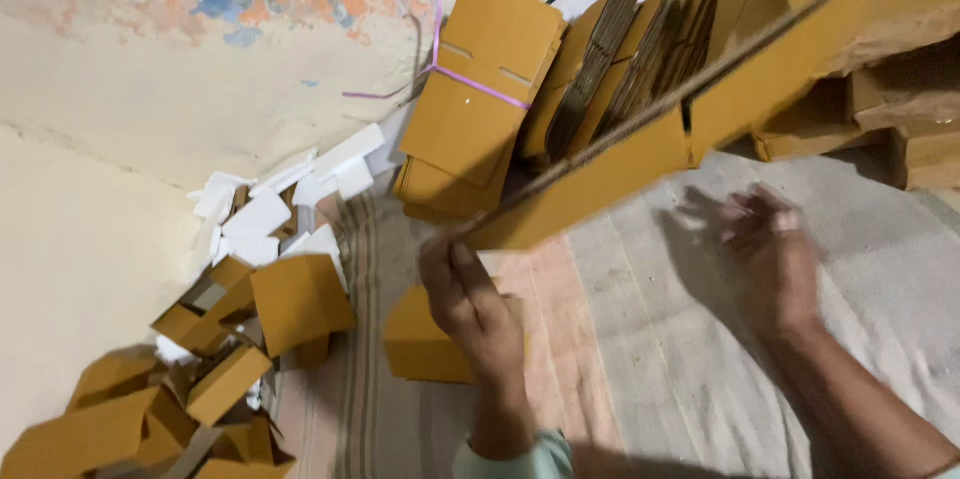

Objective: The person assembles small cardboard boxes by folding and pressing the flaps into place. They handle multiple flat cardboard pieces, fold them into box shapes, and place the finished boxes into a pile on the left.

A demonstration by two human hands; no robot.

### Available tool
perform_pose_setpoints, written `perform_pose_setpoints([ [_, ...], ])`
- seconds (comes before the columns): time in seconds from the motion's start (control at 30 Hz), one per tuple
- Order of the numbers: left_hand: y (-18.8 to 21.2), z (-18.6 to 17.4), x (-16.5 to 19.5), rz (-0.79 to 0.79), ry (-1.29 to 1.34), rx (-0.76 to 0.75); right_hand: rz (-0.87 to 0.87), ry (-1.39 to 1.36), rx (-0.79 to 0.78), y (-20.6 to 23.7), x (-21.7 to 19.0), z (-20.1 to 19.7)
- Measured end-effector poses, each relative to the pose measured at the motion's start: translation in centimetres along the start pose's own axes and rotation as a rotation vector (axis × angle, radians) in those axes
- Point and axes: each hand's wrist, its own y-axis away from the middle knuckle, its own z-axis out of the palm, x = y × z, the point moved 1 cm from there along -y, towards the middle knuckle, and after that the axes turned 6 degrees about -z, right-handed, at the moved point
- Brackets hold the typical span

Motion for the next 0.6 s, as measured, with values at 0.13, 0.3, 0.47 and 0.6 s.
perform_pose_setpoints([
  [0.13,7.5,-1.2,-5.7,-0.516,0.230,0.002,-0.136,0.220,0.130,2.0,-3.7,0.8],
  [0.3,14.4,-1.4,-10.3,-0.843,0.612,-0.086,0.052,0.675,0.122,4.7,-6.4,2.1],
  [0.47,13.3,-5.5,-9.9,-0.175,-0.325,-0.255,0.053,0.758,0.108,6.6,-6.1,2.4],
  [0.6,11.7,-7.4,-9.4,-0.091,-0.702,-0.210,0.059,0.798,0.098,7.1,-4.9,2.1],
])
